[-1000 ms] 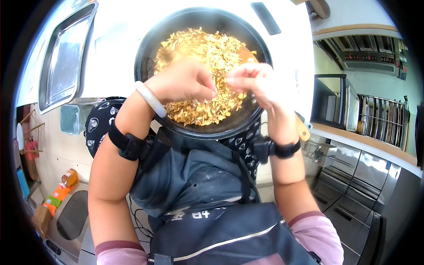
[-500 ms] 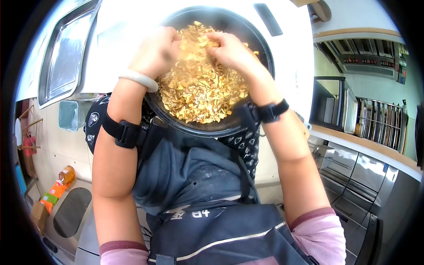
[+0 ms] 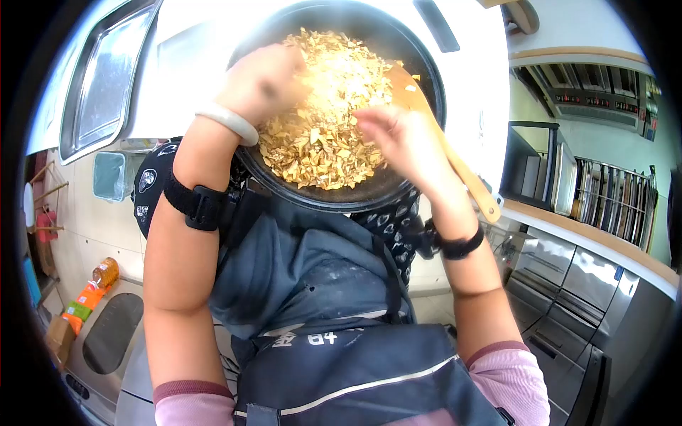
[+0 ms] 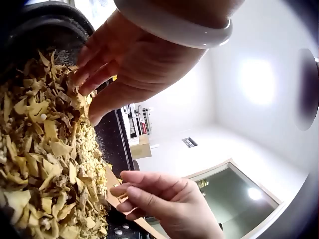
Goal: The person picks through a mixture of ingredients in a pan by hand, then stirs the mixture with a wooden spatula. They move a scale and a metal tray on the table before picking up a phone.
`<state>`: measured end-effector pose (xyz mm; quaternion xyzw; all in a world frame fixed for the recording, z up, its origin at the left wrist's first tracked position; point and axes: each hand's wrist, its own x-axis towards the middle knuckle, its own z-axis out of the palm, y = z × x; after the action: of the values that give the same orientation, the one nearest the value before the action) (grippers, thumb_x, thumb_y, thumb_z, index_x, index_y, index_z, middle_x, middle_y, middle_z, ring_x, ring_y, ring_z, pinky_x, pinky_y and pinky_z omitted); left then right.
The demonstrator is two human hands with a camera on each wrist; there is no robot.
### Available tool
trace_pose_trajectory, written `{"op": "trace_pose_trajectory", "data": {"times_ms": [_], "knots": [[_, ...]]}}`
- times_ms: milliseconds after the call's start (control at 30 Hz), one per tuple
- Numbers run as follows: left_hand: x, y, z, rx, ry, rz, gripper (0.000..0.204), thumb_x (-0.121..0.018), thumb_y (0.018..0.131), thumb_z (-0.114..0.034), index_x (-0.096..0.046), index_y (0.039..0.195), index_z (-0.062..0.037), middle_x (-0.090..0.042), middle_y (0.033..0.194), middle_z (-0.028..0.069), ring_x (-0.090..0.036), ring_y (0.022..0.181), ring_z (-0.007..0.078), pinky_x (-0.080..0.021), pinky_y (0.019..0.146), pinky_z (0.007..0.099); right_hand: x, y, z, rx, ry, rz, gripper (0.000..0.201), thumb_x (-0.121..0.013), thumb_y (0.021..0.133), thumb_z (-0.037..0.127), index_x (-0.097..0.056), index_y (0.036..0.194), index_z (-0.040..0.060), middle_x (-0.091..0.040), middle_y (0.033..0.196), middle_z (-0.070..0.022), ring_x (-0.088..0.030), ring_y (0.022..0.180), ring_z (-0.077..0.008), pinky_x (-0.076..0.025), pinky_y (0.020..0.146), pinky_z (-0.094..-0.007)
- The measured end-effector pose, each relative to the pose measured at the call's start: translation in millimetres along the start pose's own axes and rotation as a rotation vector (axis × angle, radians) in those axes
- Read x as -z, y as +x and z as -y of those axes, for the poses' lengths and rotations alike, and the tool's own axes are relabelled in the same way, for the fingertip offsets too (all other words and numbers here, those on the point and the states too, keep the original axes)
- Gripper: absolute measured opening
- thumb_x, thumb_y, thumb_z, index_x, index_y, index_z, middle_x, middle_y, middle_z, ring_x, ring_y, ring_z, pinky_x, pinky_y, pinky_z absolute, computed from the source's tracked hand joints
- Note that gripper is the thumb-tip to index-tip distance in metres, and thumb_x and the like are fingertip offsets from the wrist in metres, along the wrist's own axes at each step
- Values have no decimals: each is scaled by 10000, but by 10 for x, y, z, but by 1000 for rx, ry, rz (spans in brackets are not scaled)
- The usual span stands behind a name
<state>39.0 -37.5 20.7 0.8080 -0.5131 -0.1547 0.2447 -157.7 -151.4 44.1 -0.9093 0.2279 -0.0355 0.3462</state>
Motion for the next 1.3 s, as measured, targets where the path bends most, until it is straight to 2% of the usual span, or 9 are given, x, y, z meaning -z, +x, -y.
{"op": "trace_pose_trajectory", "data": {"times_ms": [67, 167, 267, 367, 500, 567, 700, 933, 1300], "knots": [[-7, -13, -20, -58, 48, 94, 326, -781, 615, -105, -644, 894, -5, -632, 851, 163, -621, 811, 286, -489, 716, 344, -2, 109, -44, 35, 18, -66, 181, -614, 786, 58, -665, 959, 37, -656, 828, -177, -653, 766, -299, -513, 709, -350], [23, 12, -75, -26, 55, 163, 265, -752, 647, -99, -648, 870, 0, -631, 852, 160, -621, 774, 280, -493, 690, 343, -59, 275, -38, 87, -37, -153, 192, -622, 777, 69, -671, 961, 52, -654, 811, -165, -645, 757, -296, -509, 706, -353], [-19, 33, -35, -22, 52, 125, 193, -717, 680, -83, -649, 837, 7, -630, 804, 150, -617, 708, 274, -496, 652, 337, -191, 428, -119, 320, -133, -224, 180, -632, 766, 79, -680, 938, 56, -643, 824, -159, -636, 755, -293, -504, 709, -351], [-58, 45, 9, -64, 60, 68, 147, -683, 715, -82, -647, 819, 16, -624, 749, 148, -606, 645, 263, -494, 619, 330, -177, 468, -81, 160, -295, -3, 166, -652, 750, 94, -690, 906, 54, -632, 863, -159, -626, 782, -292, -499, 719, -353], [-102, 11, -3, -163, -132, -86, 148, -674, 752, -98, -645, 834, 22, -631, 707, 96, -606, 631, 200, -484, 601, 299, -66, 346, -27, 84, 71, -112, 185, -695, 744, 104, -698, 923, 56, -650, 866, -112, -629, 769, -192, -494, 698, -295], [-65, 36, -72, -120, -492, 48, 166, -653, 808, -129, -643, 869, 25, -641, 754, 36, -598, 659, 123, -469, 588, 258, -67, 316, -106, 105, 458, -121, 197, -706, 754, 90, -699, 950, 65, -658, 867, -59, -607, 732, -123, -481, 686, -250], [-8, 25, -198, 45, -937, 439, 243, -592, 882, -273, -650, 963, -51, -647, 854, 5, -586, 703, 63, -420, 589, 175, -22, 222, -68, 58, 608, -144, 201, -703, 781, 95, -695, 976, 46, -662, 861, -34, -572, 717, -73, -469, 673, -217], [-3, 5, -229, 52, -951, 515, 264, -589, 881, -321, -648, 916, -66, -651, 845, 1, -595, 715, 61, -405, 593, 156, -8, 94, -99, 12, 524, -173, 194, -677, 820, 125, -687, 988, 29, -646, 770, -7, -547, 649, -56, -455, 602, -198], [-144, -7, -270, 26, -1178, 458, 207, -657, 838, -247, -647, 854, -40, -638, 778, 6, -567, 678, 53, -444, 634, 171, -56, 89, -32, -22, 920, -212, 155, -656, 835, 101, -669, 928, -21, -634, 748, -23, -522, 603, -50, -422, 548, -174]]}}
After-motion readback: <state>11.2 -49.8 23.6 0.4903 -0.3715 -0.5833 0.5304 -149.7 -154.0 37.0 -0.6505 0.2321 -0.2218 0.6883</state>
